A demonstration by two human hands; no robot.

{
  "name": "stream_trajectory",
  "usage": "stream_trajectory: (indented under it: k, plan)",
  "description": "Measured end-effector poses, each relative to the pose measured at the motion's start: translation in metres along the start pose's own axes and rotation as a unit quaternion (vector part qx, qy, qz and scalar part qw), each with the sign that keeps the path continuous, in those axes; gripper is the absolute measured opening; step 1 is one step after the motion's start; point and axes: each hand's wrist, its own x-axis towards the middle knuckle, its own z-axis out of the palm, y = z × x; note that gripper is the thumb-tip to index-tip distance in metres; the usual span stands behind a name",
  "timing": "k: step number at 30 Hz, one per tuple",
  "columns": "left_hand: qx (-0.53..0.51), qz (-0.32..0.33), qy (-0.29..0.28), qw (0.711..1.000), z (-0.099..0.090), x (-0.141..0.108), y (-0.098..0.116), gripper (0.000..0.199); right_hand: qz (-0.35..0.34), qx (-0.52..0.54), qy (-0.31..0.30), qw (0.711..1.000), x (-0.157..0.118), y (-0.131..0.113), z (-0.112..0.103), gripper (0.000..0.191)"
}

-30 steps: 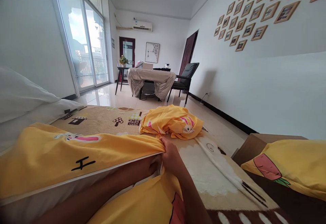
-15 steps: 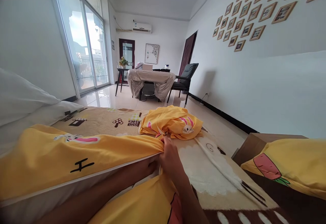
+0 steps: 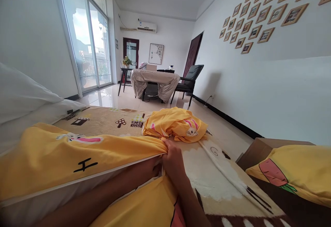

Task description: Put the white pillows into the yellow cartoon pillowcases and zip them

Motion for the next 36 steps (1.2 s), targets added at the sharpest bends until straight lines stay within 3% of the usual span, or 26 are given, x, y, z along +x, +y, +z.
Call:
stream_trajectory:
  k: [9,19,23,29,32,36]
  plan:
    - [0.035,-0.021,-0.006,0.999,-0.012,-0.001,0.016,0.05,0.021,0.015,-0.023,0.999,-0.001,-0.008,-0.006,0.028]
    - [-0.017,0.03,-0.002,0.999,-0.019,-0.005,0.008,0.039,0.025,0.039,-0.043,0.998,0.002,-0.002,-0.008,0.03]
    - [-0.047,0.072,-0.016,0.996,-0.023,-0.012,0.007,0.051,0.028,0.049,-0.049,0.997,0.003,-0.001,-0.011,0.032]
    - [-0.048,0.071,-0.022,0.996,-0.019,-0.013,0.007,0.033,0.033,0.097,-0.083,0.991,0.006,0.0,-0.014,0.034]
    - [-0.043,0.089,-0.017,0.995,-0.016,-0.012,0.009,0.037,0.037,0.111,-0.103,0.988,0.005,0.0,-0.015,0.035]
    - [-0.043,0.044,0.021,0.998,-0.011,-0.009,0.006,0.04,0.04,0.117,-0.108,0.986,0.006,0.004,-0.014,0.038]
